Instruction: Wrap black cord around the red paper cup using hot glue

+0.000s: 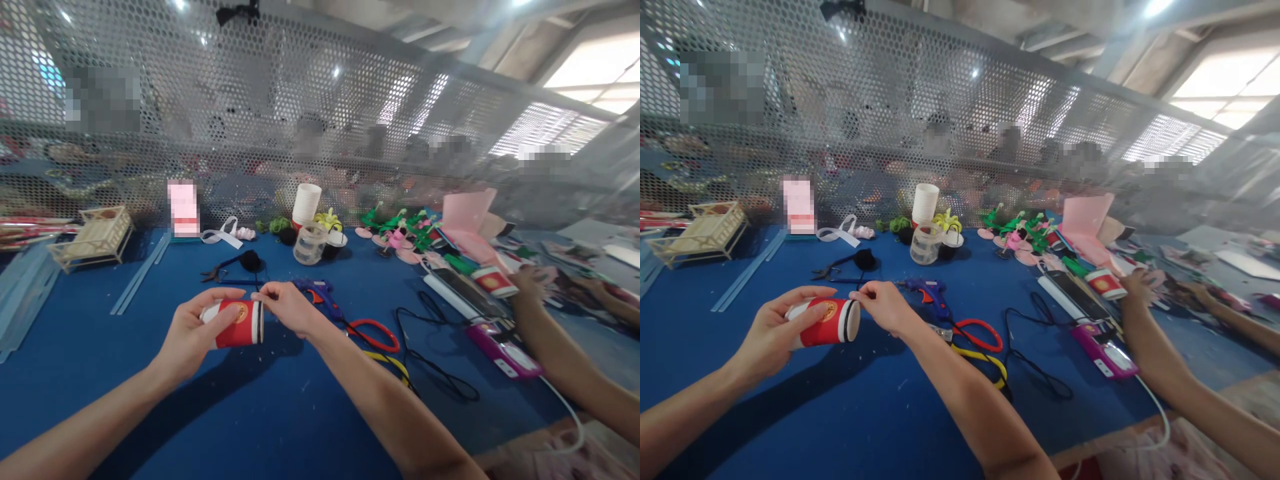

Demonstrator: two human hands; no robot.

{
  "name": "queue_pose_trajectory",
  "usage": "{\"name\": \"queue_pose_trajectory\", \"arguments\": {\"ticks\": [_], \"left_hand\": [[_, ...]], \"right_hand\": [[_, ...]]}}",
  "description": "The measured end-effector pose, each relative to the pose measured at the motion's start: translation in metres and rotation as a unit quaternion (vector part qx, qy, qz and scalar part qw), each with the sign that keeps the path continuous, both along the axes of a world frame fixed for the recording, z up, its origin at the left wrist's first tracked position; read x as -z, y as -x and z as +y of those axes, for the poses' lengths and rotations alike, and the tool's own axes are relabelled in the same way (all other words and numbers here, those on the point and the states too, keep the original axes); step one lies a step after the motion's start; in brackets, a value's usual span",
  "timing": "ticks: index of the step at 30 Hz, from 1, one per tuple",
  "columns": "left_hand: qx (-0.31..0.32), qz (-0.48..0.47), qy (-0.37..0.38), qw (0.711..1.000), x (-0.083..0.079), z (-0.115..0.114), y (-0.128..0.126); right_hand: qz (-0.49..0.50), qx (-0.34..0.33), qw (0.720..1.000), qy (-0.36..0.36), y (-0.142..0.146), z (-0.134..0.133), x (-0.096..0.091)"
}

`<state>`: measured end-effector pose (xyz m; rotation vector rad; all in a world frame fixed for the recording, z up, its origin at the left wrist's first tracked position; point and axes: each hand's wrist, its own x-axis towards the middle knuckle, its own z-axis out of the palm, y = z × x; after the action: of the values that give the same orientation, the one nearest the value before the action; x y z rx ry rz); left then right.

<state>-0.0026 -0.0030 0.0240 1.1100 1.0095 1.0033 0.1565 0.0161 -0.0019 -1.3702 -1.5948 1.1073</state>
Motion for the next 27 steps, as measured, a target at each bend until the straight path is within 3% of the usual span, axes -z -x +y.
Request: {"name": "queue_pose_trajectory", "arguments": {"ticks": [9,20,24,27], "left_hand": [[0.010,-0.025,0.003,1.000,-0.023,0.008,-0.012],[0.013,-0.045,0.019,0.999,-0.020,0.013,-0.009],[-0.004,-0.068,-0.002,0.998,-0.023,0.014,-0.007],[-0.020,-0.081,-0.009,0.996,-0.026,0.016,-0.004]], "right_hand": [[0.112,0.033,0.993,0.027,-0.002,0.005,-0.011],[0.076,0.038,0.996,0.019,0.001,0.007,-0.005],[0.039,0.064,0.997,-0.028,-0.003,0.008,-0.006],[0.019,0.115,0.987,-0.114,-0.006,0.002,-0.015]]}}
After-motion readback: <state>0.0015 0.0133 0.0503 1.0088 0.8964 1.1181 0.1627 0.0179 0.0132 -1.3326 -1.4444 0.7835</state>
